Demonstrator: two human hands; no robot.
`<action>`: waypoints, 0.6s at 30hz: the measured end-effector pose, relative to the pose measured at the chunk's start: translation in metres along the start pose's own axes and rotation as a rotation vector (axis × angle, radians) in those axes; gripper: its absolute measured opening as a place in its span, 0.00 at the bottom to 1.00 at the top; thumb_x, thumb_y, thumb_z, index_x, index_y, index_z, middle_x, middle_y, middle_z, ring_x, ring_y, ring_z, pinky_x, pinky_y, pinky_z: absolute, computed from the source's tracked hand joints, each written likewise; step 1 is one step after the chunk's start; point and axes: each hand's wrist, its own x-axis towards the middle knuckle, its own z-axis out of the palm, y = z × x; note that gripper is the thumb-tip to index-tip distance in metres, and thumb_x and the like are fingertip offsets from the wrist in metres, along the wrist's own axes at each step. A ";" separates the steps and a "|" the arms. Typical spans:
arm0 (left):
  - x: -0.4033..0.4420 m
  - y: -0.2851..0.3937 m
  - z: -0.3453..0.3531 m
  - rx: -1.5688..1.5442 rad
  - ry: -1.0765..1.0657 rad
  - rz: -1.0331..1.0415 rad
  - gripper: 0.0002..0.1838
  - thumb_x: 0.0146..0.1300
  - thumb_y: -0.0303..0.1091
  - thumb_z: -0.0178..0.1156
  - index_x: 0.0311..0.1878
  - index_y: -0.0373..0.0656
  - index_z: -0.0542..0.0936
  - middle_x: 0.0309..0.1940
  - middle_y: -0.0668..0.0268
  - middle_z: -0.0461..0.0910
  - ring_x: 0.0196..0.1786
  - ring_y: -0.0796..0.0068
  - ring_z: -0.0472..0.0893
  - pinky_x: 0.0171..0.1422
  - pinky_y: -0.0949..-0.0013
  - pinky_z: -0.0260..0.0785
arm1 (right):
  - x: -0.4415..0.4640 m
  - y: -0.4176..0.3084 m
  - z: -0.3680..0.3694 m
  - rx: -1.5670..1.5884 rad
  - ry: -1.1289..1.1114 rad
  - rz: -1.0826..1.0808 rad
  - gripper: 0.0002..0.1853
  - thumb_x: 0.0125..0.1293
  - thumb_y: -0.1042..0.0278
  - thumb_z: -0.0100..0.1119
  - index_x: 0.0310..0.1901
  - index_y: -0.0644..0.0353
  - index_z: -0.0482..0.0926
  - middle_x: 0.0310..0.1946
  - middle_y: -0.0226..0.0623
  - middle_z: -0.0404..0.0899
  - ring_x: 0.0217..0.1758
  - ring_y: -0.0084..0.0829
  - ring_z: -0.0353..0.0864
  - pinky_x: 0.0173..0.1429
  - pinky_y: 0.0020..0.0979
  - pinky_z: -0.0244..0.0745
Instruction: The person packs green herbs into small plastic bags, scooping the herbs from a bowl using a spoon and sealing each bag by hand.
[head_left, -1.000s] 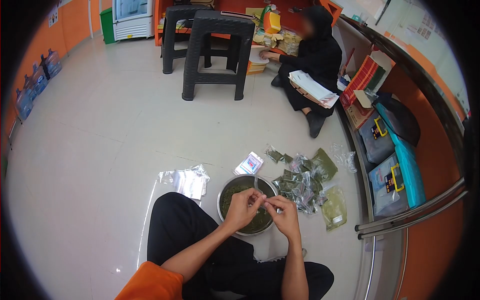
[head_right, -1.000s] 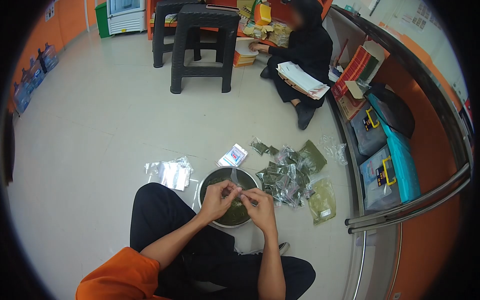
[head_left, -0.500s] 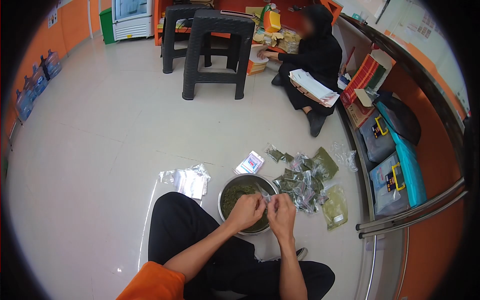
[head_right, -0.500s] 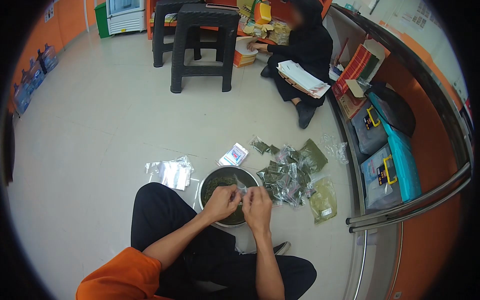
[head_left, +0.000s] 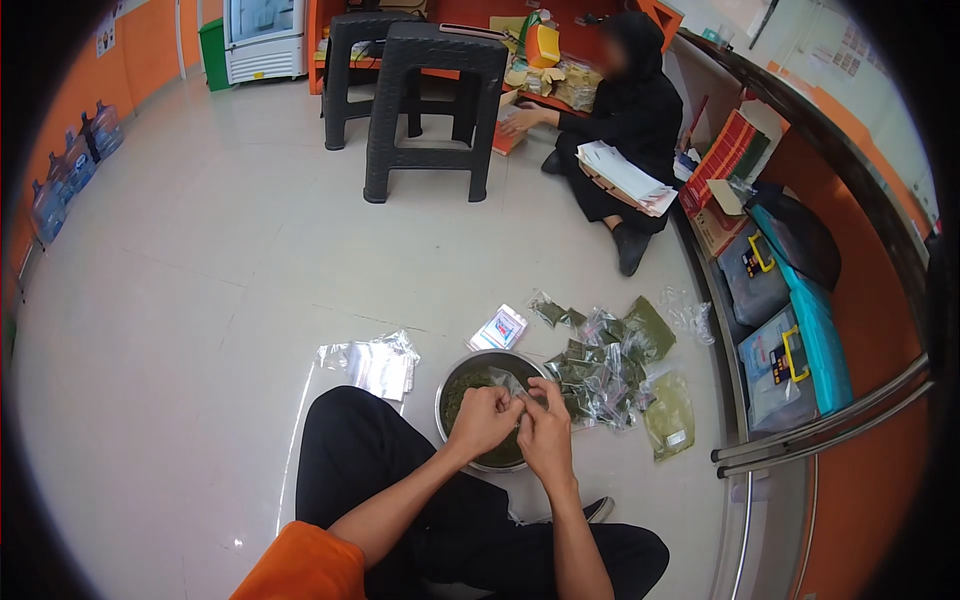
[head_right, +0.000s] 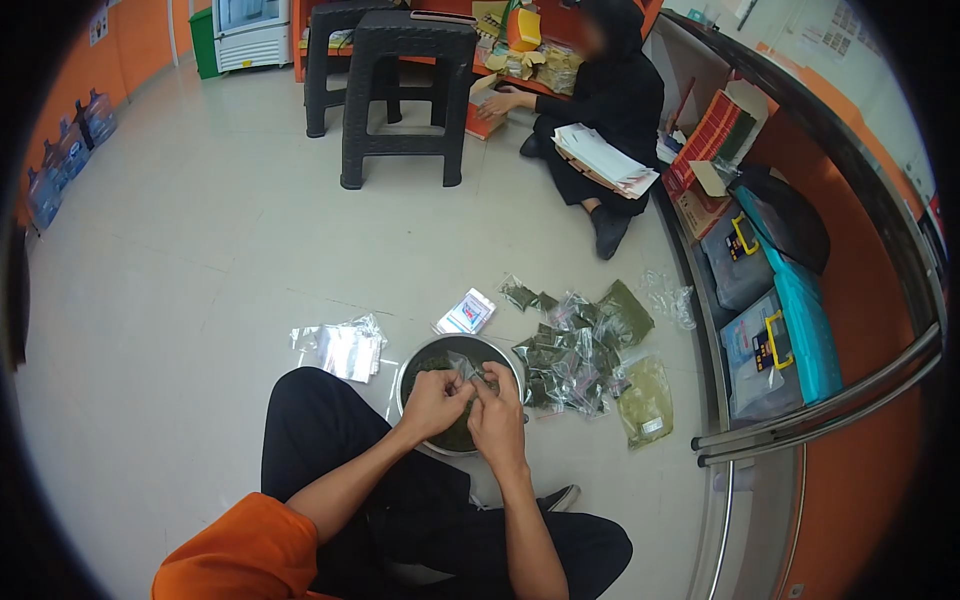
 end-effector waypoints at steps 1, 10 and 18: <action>-0.001 0.003 -0.001 0.000 -0.027 -0.005 0.17 0.61 0.35 0.63 0.23 0.30 0.78 0.15 0.55 0.75 0.19 0.74 0.75 0.28 0.65 0.68 | -0.001 0.005 0.001 0.020 -0.012 0.023 0.15 0.57 0.89 0.56 0.46 0.71 0.85 0.59 0.49 0.74 0.51 0.41 0.82 0.49 0.35 0.80; 0.002 0.019 -0.020 0.118 -0.258 0.683 0.23 0.53 0.39 0.74 0.51 0.41 0.80 0.49 0.56 0.80 0.56 0.57 0.77 0.59 0.56 0.69 | -0.002 0.033 -0.012 0.318 -0.109 0.434 0.16 0.58 0.84 0.66 0.50 0.69 0.85 0.69 0.41 0.67 0.61 0.32 0.80 0.52 0.28 0.81; 0.006 -0.013 -0.007 0.743 -0.173 0.688 0.25 0.48 0.37 0.71 0.52 0.47 0.78 0.45 0.65 0.82 0.54 0.66 0.81 0.72 0.51 0.61 | -0.005 0.028 0.001 0.638 -0.331 0.435 0.12 0.61 0.84 0.64 0.47 0.72 0.84 0.78 0.39 0.51 0.74 0.37 0.66 0.69 0.35 0.70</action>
